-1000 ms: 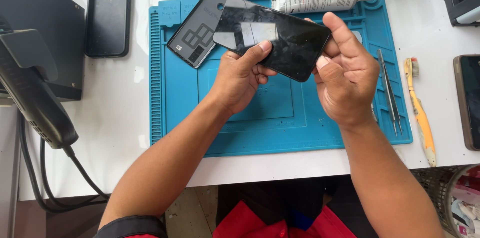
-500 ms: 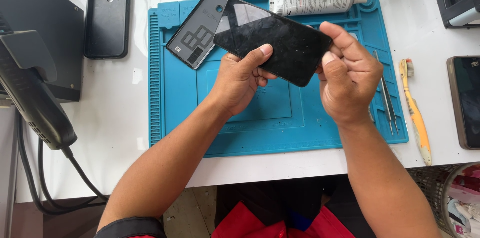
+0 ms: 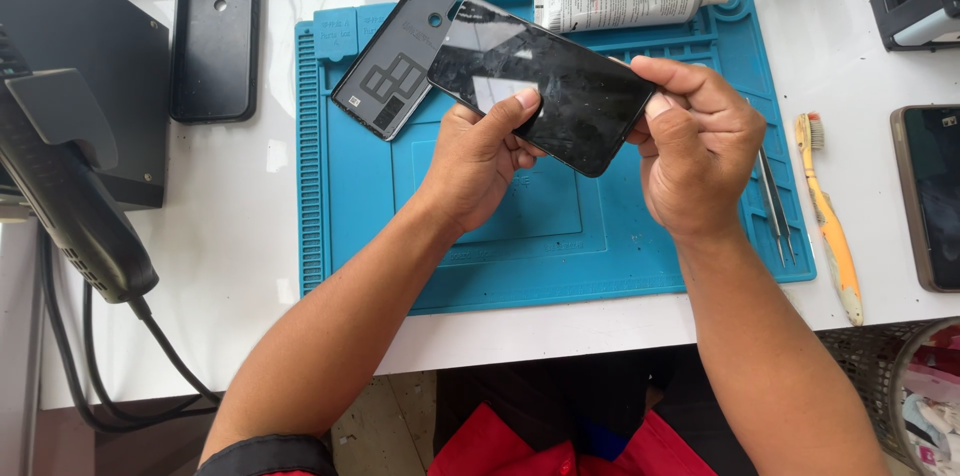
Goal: Disassembling a smartphone by prying off the back frame and cleaning the internal components with a brush.
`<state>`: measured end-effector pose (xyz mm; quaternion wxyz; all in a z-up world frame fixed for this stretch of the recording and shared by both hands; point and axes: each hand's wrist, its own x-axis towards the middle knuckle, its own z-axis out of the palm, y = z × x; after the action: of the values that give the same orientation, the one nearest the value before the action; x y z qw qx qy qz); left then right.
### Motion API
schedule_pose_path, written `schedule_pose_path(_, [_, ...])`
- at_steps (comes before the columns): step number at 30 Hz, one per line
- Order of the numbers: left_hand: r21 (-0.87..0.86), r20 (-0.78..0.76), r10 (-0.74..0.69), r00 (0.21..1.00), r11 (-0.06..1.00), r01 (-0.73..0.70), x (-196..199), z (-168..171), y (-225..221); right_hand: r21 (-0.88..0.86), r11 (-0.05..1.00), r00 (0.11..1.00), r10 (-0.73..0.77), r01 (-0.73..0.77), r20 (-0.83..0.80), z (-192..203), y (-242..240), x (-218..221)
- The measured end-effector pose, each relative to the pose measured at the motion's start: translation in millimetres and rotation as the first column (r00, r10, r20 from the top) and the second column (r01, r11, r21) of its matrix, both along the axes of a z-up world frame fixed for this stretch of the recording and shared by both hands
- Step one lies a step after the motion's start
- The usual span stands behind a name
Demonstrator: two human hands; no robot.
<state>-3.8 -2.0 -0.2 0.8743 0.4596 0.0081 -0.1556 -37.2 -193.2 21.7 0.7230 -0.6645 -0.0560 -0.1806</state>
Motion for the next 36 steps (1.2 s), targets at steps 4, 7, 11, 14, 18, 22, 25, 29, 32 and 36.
schedule_pose_path(4, [-0.016,0.086,0.020,0.996,1.000,-0.019,-1,4,-4,0.022,1.000,0.994,0.009,-0.011,0.107,2,4,-2])
schedule_pose_path(7, [-0.067,0.046,0.087,0.995,0.994,-0.083,1,4,-3,-0.055,0.998,0.987,0.026,-0.017,0.161,8,12,-4])
schedule_pose_path(11, [-0.178,-0.059,0.179,0.982,0.966,-0.187,1,15,-4,0.015,1.000,0.976,0.014,-0.017,0.217,14,22,-5])
schedule_pose_path(14, [-0.166,-0.106,0.206,0.973,0.961,-0.221,4,8,-7,-0.025,0.998,0.982,0.056,-0.052,0.178,6,18,-9])
schedule_pose_path(18, [-0.143,-0.231,0.274,0.934,0.940,-0.311,6,5,-12,-0.103,0.982,0.980,0.171,-0.161,0.106,-2,24,-12])
schedule_pose_path(22, [-0.146,-0.190,0.272,0.943,0.942,-0.301,23,-36,5,-0.150,0.966,0.968,0.229,-0.212,0.105,16,36,-14])
schedule_pose_path(25, [-0.134,-0.171,0.278,0.945,0.944,-0.301,17,-23,4,-0.159,0.950,0.955,0.284,-0.268,0.084,10,36,-14])
schedule_pose_path(29, [-0.059,-0.167,0.318,0.933,0.942,-0.331,17,-13,-2,-0.219,0.923,0.937,0.340,-0.315,0.083,7,32,-16])
schedule_pose_path(32, [-0.078,-0.168,0.355,0.920,0.925,-0.371,18,-10,-3,-0.332,0.905,0.942,0.316,-0.264,0.113,8,32,-15])
schedule_pose_path(36, [-0.130,-0.159,0.347,0.924,0.921,-0.368,13,3,-4,-0.432,0.883,0.956,0.263,-0.184,0.129,13,36,-20])
